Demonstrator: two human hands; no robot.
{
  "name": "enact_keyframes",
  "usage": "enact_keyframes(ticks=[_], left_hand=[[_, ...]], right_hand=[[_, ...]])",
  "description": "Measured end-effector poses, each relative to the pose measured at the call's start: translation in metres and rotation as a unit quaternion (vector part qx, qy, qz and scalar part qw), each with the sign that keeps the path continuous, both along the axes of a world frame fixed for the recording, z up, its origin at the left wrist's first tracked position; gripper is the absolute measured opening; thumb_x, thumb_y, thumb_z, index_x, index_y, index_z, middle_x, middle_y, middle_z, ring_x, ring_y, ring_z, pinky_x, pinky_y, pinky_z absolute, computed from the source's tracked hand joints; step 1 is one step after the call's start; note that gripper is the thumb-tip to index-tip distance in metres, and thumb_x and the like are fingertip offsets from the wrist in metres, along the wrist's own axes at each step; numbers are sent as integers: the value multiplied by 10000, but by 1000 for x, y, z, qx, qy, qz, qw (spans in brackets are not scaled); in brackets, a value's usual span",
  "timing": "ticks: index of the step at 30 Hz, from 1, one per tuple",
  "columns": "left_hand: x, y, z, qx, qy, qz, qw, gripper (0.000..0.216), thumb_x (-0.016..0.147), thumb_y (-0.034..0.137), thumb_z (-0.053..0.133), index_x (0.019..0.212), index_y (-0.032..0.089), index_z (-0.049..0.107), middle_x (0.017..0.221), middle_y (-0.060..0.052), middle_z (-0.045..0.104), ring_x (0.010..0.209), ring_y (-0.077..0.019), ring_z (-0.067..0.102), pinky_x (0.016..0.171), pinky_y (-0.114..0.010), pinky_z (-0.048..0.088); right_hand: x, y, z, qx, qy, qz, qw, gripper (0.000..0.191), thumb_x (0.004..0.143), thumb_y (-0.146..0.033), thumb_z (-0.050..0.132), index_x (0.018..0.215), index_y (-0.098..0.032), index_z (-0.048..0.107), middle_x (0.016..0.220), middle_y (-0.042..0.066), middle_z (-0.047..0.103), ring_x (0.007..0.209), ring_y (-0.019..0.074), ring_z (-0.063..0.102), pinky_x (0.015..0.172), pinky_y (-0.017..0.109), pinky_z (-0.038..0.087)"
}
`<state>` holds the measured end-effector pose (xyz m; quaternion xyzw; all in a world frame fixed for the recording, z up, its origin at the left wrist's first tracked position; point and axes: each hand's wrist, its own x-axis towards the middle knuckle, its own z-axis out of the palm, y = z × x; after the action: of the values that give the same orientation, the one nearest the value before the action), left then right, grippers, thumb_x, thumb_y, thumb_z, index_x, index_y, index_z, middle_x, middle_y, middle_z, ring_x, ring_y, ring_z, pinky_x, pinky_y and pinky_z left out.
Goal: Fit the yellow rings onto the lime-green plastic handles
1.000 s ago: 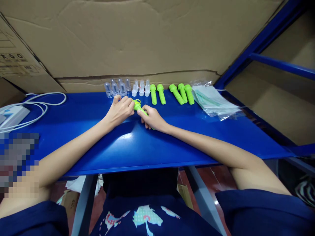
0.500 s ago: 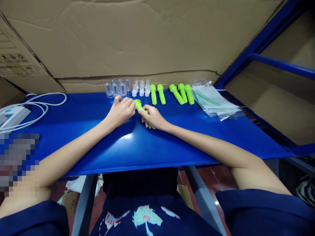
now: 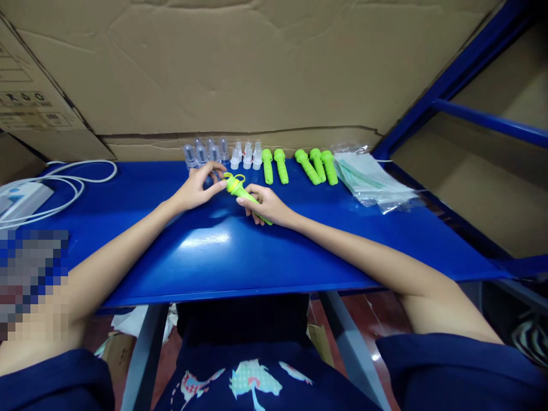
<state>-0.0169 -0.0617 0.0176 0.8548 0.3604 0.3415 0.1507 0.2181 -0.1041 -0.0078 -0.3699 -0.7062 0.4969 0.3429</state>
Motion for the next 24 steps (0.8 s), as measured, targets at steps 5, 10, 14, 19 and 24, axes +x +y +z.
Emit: enact_keyframes(ticks=[5,10,14,19,24], left_hand=[[-5,3,0,-116,-64,-86,987,567,873,567,672,1237,134,644,1092,-108,728,921,-185,678,787,-275,493],[4,-5,0,-75,-52,-100,991,561,792,516,791,1200,147,677,1119,-100,733,928,-169,677,785,-258,500],[5,-3,-2,-55,-27,-105,993,517,839,482,751,1214,137,664,1148,-110,733,933,-168,686,790,-253,512],[6,-5,-3,-11,7,-110,994,444,893,450,691,1219,150,658,1199,-112,717,962,-172,681,825,-261,517],[8,-8,-5,-6,15,-92,996,411,904,427,669,1215,162,634,1165,-98,715,932,-170,673,787,-265,507]], right_hand=[[10,5,1,101,-44,-5,994,295,876,-443,695,926,-189,553,626,-44,607,418,91,523,385,207,383],[15,9,0,188,-84,-26,978,291,874,-442,681,904,-173,573,605,-37,572,500,106,509,503,228,359],[15,11,-4,212,-94,-22,973,286,881,-445,663,904,-172,581,606,-38,554,534,107,473,546,236,328],[17,11,-5,219,-103,-19,970,287,888,-454,651,895,-176,580,612,-41,536,553,107,448,567,241,307],[17,12,-5,213,-113,-22,970,296,888,-469,645,876,-184,562,602,-44,519,553,111,439,567,242,300]])
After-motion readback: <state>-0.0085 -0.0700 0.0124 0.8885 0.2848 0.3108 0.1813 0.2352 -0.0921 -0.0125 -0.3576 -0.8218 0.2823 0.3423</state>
